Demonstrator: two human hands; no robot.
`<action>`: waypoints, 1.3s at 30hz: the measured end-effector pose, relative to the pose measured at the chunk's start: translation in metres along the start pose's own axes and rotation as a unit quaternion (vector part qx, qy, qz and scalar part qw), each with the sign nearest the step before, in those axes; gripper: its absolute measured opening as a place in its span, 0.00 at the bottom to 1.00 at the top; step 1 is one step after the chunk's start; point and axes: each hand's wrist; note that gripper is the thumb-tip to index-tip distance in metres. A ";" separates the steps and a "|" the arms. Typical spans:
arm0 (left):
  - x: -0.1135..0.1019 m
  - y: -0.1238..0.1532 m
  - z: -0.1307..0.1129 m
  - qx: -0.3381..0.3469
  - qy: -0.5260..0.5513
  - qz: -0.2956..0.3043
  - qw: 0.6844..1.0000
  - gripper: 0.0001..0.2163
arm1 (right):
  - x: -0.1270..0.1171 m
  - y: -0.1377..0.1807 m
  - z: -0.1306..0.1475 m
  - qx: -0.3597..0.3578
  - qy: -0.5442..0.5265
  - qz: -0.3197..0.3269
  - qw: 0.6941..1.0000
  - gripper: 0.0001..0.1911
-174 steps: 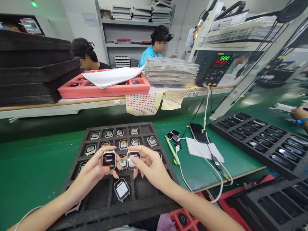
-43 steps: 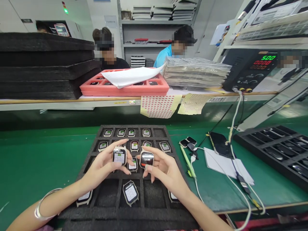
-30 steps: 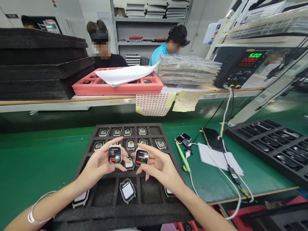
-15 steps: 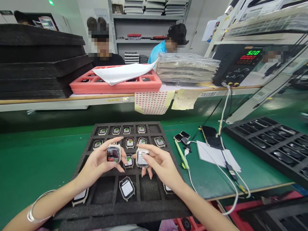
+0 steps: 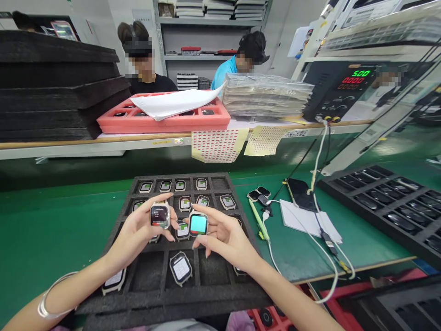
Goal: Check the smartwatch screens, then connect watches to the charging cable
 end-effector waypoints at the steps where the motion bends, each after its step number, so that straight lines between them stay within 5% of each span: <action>1: 0.000 0.001 0.000 -0.001 0.005 0.005 1.000 0.26 | 0.001 0.000 0.001 0.001 0.010 -0.007 1.000 0.28; 23: 0.003 0.001 0.001 0.000 -0.014 0.000 1.000 0.28 | -0.009 -0.002 -0.007 -0.007 0.005 0.017 1.000 0.30; 34: 0.000 -0.001 0.000 -0.009 -0.050 -0.006 0.999 0.17 | -0.008 -0.001 -0.006 -0.001 -0.015 0.024 1.000 0.28; 39: -0.001 0.000 0.001 -0.001 -0.035 0.001 0.999 0.20 | -0.007 -0.002 -0.008 -0.015 -0.026 0.019 0.999 0.26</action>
Point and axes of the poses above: each hand's wrist, its own y-axis away from the middle knuckle, its own x-axis out of the palm, z = x × y, and after that the axes turned 6 degrees about y, right-handed
